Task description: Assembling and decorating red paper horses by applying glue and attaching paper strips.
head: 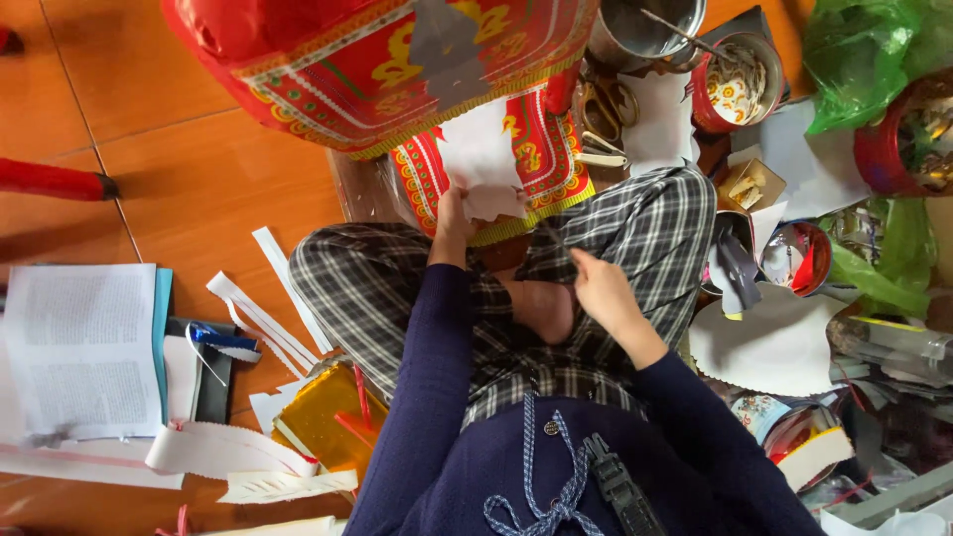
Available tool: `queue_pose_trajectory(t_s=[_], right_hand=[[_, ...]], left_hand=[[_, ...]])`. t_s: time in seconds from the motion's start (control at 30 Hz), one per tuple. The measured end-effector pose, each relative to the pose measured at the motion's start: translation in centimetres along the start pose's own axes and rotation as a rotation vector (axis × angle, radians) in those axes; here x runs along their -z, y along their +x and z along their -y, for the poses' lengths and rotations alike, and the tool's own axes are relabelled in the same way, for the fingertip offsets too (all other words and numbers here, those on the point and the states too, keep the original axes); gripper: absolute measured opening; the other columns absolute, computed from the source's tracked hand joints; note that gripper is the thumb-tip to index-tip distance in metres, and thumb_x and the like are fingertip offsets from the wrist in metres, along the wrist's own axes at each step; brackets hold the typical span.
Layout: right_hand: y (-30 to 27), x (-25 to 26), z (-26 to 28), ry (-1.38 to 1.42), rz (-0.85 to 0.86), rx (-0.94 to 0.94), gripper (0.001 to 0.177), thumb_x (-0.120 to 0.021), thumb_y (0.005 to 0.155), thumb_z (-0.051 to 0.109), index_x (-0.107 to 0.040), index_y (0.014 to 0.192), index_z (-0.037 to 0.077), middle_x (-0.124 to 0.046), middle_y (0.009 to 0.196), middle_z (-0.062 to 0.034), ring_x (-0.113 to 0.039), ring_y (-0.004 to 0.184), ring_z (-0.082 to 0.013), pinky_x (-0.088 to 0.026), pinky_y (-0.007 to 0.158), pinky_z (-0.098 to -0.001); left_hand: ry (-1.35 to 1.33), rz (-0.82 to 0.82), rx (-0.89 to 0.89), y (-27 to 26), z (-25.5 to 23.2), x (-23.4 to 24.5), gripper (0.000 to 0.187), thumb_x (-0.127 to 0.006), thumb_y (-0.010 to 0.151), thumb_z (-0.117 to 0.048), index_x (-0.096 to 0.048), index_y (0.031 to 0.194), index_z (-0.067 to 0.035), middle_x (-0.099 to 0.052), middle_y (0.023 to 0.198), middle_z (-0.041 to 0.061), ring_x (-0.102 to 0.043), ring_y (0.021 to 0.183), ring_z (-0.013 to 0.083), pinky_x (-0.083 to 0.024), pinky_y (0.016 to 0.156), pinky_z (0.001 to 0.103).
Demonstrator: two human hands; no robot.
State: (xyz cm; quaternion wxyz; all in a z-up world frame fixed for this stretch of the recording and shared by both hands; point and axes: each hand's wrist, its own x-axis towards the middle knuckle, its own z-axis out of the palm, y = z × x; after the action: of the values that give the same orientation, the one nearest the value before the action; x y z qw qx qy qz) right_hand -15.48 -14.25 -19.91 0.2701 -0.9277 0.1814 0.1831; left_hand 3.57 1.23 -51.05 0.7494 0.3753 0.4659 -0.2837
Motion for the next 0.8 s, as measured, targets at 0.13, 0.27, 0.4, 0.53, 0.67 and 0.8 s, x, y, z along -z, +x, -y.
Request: queue_pose_trajectory(t_s=[0.13, 0.27, 0.4, 0.53, 0.67, 0.8], right_hand=[[1.2, 3.8, 4.4, 0.077, -0.080, 0.135, 0.051, -0.046, 0.088, 0.002, -0.054, 0.137, 0.013, -0.067, 0.105, -0.0298, -0.062, 0.099, -0.0489, -0.052, 0.085, -0.0579], [9.2, -2.0, 3.1, -0.048, -0.155, 0.255, 0.047, -0.049, 0.089, 0.003, -0.057, 0.133, 0.015, -0.070, 0.097, -0.0263, -0.067, 0.093, -0.0446, -0.055, 0.084, -0.0541], [14.4, -6.2, 5.0, -0.051, -0.147, 0.274, 0.044, -0.045, 0.091, 0.003, -0.060, 0.131, 0.015, -0.070, 0.092, -0.0256, -0.069, 0.091, -0.0425, -0.056, 0.082, -0.0517], [17.6, -9.5, 4.3, 0.040, -0.111, 0.279, 0.047, -0.045, 0.093, 0.007, -0.058, 0.135, 0.023, -0.070, 0.094, -0.0250, -0.069, 0.095, -0.0401, -0.056, 0.082, -0.0514], [14.4, -4.6, 4.0, 0.280, -0.036, 0.240, 0.050, -0.043, 0.094, 0.005, -0.058, 0.138, 0.022, -0.070, 0.112, -0.0178, -0.066, 0.104, -0.0381, -0.052, 0.090, -0.0481], [13.4, -3.0, 0.7, 0.139, -0.148, 0.209, 0.044, -0.043, 0.094, 0.005, -0.058, 0.135, 0.012, -0.067, 0.104, -0.0298, -0.063, 0.100, -0.0474, -0.052, 0.085, -0.0563]], left_hand=[[0.006, 0.042, -0.030, -4.5, -0.9, -0.7, 0.073, -0.056, 0.080, -0.014, -0.029, 0.145, 0.006, -0.038, 0.133, 0.033, -0.053, 0.107, 0.0540, -0.048, 0.067, 0.064], [0.047, 0.051, -0.075, 0.2, 0.8, 0.7, 0.072, -0.057, 0.079, -0.013, -0.031, 0.143, 0.007, -0.040, 0.131, 0.033, -0.054, 0.106, 0.0530, -0.048, 0.068, 0.063], [0.094, 0.048, -0.131, 1.7, 0.6, 0.9, 0.071, -0.059, 0.077, -0.011, -0.033, 0.140, 0.010, -0.043, 0.128, 0.034, -0.056, 0.105, 0.0518, -0.048, 0.068, 0.061], [0.106, 0.034, -0.152, 1.0, 0.1, 0.6, 0.071, -0.060, 0.077, -0.011, -0.034, 0.140, 0.009, -0.041, 0.130, 0.035, -0.056, 0.106, 0.0529, -0.047, 0.067, 0.063], [0.113, 0.025, -0.154, -1.5, -1.0, -0.4, 0.071, -0.060, 0.078, -0.012, -0.034, 0.141, 0.009, -0.040, 0.131, 0.036, -0.055, 0.106, 0.0538, -0.046, 0.067, 0.064], [0.104, 0.010, -0.151, -3.0, -1.4, -1.0, 0.070, -0.062, 0.079, -0.012, -0.035, 0.141, 0.008, -0.037, 0.134, 0.036, -0.054, 0.107, 0.0550, -0.045, 0.066, 0.066]])
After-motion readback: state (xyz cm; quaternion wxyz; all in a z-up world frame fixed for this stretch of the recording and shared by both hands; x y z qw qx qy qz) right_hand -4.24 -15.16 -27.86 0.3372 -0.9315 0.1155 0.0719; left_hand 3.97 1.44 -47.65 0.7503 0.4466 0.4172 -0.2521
